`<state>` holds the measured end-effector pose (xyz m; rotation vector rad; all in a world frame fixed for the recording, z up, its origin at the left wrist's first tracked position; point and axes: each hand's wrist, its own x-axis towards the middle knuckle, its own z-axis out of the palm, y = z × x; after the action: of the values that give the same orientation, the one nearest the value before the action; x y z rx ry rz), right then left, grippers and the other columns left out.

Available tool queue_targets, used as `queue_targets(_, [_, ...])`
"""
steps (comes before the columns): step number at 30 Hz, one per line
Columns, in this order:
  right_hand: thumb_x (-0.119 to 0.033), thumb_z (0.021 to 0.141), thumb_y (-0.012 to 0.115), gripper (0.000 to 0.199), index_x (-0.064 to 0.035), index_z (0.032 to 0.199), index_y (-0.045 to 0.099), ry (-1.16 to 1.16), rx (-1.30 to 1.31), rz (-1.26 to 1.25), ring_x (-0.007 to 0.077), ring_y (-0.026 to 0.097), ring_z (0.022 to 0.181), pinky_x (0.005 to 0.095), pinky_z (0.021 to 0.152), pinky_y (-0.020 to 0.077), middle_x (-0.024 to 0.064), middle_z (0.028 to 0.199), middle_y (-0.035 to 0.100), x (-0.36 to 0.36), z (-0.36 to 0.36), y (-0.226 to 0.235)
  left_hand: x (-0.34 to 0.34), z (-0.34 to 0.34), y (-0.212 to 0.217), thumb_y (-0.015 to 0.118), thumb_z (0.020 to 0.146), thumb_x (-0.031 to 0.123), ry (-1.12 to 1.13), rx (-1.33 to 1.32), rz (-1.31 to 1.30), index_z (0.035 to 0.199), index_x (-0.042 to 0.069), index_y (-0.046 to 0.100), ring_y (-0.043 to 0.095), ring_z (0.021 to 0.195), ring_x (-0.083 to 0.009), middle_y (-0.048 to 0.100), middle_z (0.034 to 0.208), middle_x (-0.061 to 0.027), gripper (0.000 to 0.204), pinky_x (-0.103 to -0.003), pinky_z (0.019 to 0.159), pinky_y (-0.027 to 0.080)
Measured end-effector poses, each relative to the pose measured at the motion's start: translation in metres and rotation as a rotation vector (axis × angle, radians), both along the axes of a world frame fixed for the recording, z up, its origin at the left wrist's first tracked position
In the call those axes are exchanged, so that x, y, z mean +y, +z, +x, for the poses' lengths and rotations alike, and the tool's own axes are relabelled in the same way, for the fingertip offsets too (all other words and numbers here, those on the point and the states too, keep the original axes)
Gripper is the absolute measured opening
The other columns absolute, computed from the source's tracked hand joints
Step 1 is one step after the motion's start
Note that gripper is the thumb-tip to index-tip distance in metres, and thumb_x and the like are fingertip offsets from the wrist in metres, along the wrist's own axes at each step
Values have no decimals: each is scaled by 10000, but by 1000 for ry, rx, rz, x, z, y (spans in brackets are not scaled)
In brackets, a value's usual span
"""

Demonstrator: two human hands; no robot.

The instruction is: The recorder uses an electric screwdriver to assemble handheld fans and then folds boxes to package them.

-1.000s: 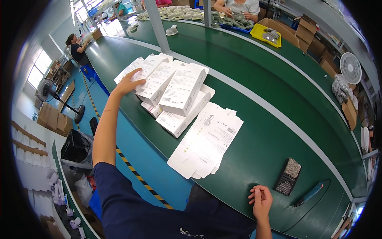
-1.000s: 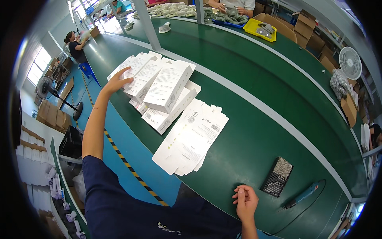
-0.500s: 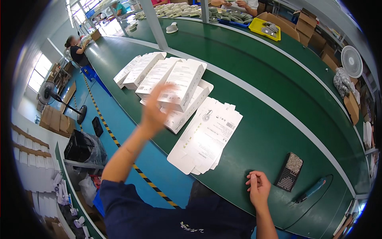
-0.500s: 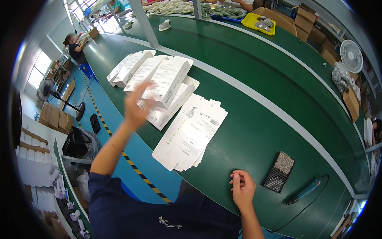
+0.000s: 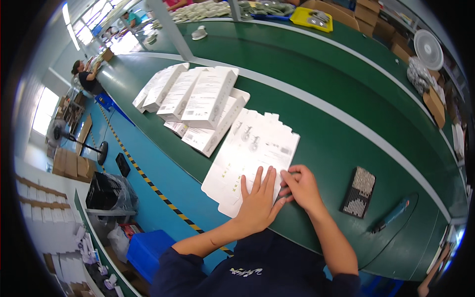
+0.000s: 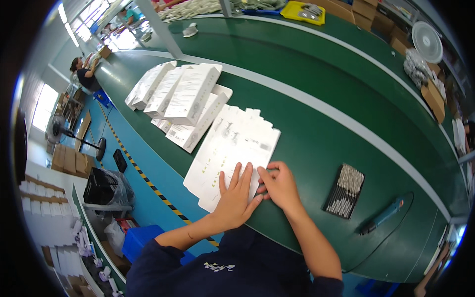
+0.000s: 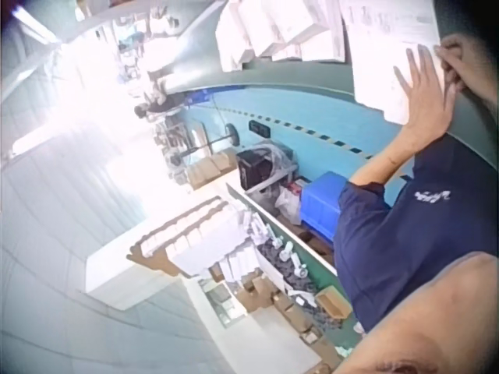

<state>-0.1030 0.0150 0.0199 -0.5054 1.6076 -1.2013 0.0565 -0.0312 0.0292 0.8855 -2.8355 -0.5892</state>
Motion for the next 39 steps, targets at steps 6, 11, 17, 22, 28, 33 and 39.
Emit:
queue_targets(6, [-318, 816, 729, 617, 82, 1208, 471, -47, 654, -52, 174, 638, 626, 318, 601, 516, 116, 850, 658, -15, 10, -11, -18, -2, 4, 640, 875, 185, 135, 450, 260, 1437, -78, 222, 259, 1390, -394, 315, 1443, -302, 749, -523, 1127, 176])
queue_targets(11, [-388, 797, 720, 830, 97, 1363, 353, -155, 646, 16, 269, 668, 795, 364, 755, 519, 168, 1070, 631, -16, -3, -9, -28, 1, -11, 694, 820, 232, 209, 193, -108, 1415, -88, 247, 198, 1379, -463, 255, 1444, -337, 810, -561, 1115, 132])
queue_targets(17, [-420, 796, 706, 780, 65, 1335, 418, -107, 811, 171, 307, 617, 994, 395, 817, 503, 162, 1136, 581, -27, 0, 6, -23, 1, -5, 765, 733, 214, 261, 265, 4, 1434, -62, 222, 256, 1324, -475, 285, 1411, -336, 929, -559, 1084, 189])
queue_targets(22, [-421, 831, 667, 689, 41, 1299, 459, -79, 820, 155, 323, 615, 979, 411, 837, 500, 184, 1165, 554, -26, -1, 9, -36, -12, 9, 794, 707, 153, 325, 250, 250, 1460, -15, 187, 333, 1232, -476, 324, 1343, -336, 981, -503, 1033, 285])
queue_targets(28, [-307, 855, 694, 586, 26, 1285, 477, -299, 517, -283, 266, 619, 1018, 360, 881, 491, 165, 1195, 570, 3, -15, -17, -31, -8, 30, 557, 871, -58, 225, 749, 1009, 1477, 12, 167, 472, 1253, -257, 422, 1386, -248, 724, -353, 998, 422])
queue_targets(33, [-115, 916, 604, 296, 32, 1171, 578, -34, 10, -322, 189, 653, 951, 329, 823, 528, 135, 1099, 660, 110, 16, 53, 16, 14, 19, 547, 925, 27, 39, 636, 1159, 1456, -26, 238, 518, 1185, -189, 554, 1248, -133, 616, -329, 999, 405])
queue_targets(39, [-59, 834, 638, 364, -24, 1195, 611, 21, 506, -335, 296, 659, 890, 337, 750, 548, 136, 1119, 622, 121, 69, 64, 38, -25, 61, 511, 927, 116, 388, 889, 1050, 1085, 24, 444, 418, 731, -101, 449, 783, -14, 195, -262, 688, 364])
